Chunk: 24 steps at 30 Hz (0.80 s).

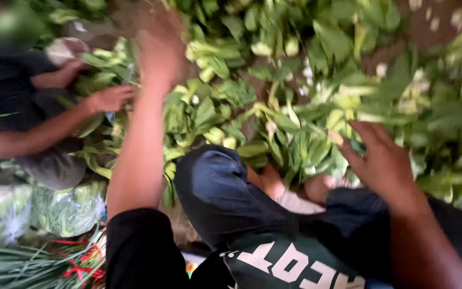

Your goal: The person sits on the floor among large piles of leafy green vegetables and uses a small knife to trim the root ends off bok choy one at a time, tossing trimmed heads aside and discarding cut stems onto the floor. Other workers nearby perform the same trimming.

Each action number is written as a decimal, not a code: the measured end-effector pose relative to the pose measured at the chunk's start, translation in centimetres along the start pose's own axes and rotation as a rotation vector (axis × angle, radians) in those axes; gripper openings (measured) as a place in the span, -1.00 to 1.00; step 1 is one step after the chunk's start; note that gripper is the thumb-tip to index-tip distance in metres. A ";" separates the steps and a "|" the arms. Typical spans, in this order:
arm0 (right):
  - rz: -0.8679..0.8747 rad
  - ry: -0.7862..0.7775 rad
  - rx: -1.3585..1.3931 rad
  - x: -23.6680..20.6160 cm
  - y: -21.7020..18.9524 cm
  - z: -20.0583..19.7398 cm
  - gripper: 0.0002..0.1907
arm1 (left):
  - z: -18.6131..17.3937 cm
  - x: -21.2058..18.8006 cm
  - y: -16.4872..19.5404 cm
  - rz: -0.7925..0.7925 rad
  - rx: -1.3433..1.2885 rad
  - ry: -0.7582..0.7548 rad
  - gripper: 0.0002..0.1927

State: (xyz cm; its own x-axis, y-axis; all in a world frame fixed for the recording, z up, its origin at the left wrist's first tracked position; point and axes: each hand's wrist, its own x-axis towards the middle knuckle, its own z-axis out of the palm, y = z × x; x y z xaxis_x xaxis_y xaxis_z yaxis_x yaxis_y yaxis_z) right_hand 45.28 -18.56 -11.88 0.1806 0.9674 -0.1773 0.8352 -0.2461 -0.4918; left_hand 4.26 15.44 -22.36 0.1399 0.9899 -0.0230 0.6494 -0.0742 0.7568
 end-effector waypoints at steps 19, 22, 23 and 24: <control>-0.027 0.048 0.133 -0.6 0.6 -3.0 -0.50 | 23.8 -18.2 0.7 -0.087 1.106 -1.408 -0.52; 0.032 0.017 0.213 -1.3 1.9 -1.8 -0.53 | 19.4 -14.1 2.5 -0.216 0.568 -1.117 -0.52; 0.080 -0.009 0.255 -1.2 2.2 -1.1 -0.54 | 17.9 -13.2 3.5 -0.292 0.345 -1.007 -0.52; 0.123 -0.027 0.298 -1.0 2.4 -0.5 -0.56 | 16.4 -12.7 4.9 -0.356 0.108 -0.896 -0.52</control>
State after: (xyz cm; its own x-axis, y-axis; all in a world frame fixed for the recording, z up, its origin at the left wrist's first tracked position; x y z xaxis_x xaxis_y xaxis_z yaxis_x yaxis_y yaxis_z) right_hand 47.38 -20.10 -12.51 0.2534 0.9284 -0.2717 0.6186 -0.3715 -0.6924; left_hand 17.93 0.56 -29.10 0.4100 0.5010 -0.7622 0.8227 0.1575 0.5462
